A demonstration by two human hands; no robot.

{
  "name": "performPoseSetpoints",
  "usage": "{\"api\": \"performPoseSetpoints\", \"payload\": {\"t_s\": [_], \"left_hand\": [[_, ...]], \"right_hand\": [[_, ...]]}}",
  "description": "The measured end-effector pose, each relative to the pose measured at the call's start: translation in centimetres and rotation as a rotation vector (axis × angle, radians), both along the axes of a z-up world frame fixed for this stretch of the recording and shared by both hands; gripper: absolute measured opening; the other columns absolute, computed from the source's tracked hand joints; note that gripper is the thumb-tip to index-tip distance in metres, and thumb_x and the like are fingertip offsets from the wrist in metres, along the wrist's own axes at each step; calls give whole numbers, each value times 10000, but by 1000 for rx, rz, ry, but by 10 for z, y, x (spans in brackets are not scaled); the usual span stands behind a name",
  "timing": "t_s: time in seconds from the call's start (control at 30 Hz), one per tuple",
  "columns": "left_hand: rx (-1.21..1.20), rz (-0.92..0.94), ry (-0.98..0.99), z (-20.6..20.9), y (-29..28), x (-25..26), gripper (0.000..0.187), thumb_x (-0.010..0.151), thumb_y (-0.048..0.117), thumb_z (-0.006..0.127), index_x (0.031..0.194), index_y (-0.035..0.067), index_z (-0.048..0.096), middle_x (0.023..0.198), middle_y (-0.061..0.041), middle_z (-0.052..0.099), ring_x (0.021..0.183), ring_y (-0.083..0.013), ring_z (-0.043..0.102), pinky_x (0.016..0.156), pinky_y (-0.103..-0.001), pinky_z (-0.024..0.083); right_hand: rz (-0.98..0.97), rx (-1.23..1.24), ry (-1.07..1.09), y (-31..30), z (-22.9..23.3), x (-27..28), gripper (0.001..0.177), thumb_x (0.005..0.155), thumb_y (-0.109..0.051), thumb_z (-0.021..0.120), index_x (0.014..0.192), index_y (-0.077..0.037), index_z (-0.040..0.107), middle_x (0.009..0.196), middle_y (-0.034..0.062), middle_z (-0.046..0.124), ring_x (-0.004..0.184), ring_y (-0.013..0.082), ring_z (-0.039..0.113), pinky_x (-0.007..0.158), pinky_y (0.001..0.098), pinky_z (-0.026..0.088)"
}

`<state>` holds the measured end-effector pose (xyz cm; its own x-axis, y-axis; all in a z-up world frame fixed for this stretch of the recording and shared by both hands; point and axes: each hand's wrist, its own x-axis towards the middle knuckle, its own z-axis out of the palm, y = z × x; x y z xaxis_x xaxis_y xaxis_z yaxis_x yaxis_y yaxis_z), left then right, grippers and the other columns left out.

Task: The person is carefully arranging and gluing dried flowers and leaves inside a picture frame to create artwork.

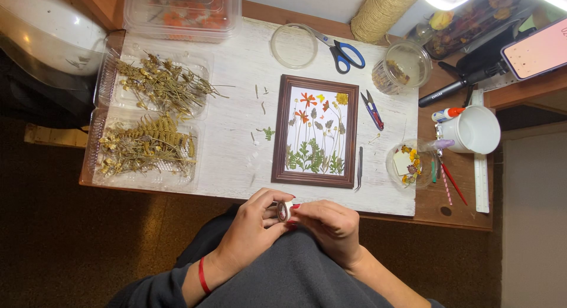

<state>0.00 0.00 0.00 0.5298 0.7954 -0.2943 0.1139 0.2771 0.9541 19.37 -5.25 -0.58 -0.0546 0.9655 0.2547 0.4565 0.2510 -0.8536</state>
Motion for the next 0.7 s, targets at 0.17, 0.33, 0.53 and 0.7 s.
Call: {"api": "performPoseSetpoints", "payload": {"t_s": [0.17, 0.33, 0.53, 0.7], "left_hand": [[-14, -4, 30, -5, -1, 0, 351, 827, -34, 752, 1164, -20, 656, 1166, -81, 614, 1051, -174, 753, 885, -291, 610], [-24, -13, 50, -2, 0, 1, 345, 825, -12, 766, 1151, -26, 654, 1161, -88, 620, 1057, -172, 753, 886, -288, 608], [-37, 3, -6, -3, -1, 0, 325, 835, -21, 757, 1145, -31, 659, 1158, -79, 622, 1038, -173, 753, 863, -294, 621], [-32, 18, -5, -8, -3, 0, 315, 826, -36, 753, 1126, -35, 658, 1148, -79, 616, 1028, -166, 758, 861, -296, 622]], "right_hand": [[33, 6, -16, 1, 0, 3, 151, 815, -9, 815, 960, -38, 781, 893, 87, 789, 795, 165, 792, 695, 257, 636], [55, -16, -13, 3, 2, 2, 126, 817, -22, 821, 935, -49, 783, 871, 73, 789, 770, 152, 787, 669, 253, 630], [-14, -25, -18, 3, 4, -2, 139, 793, -32, 833, 924, -49, 790, 841, 66, 783, 736, 144, 770, 643, 258, 608], [49, -30, 15, 5, 5, 1, 119, 814, -39, 828, 921, -48, 778, 856, 62, 781, 754, 141, 778, 662, 252, 620]]}}
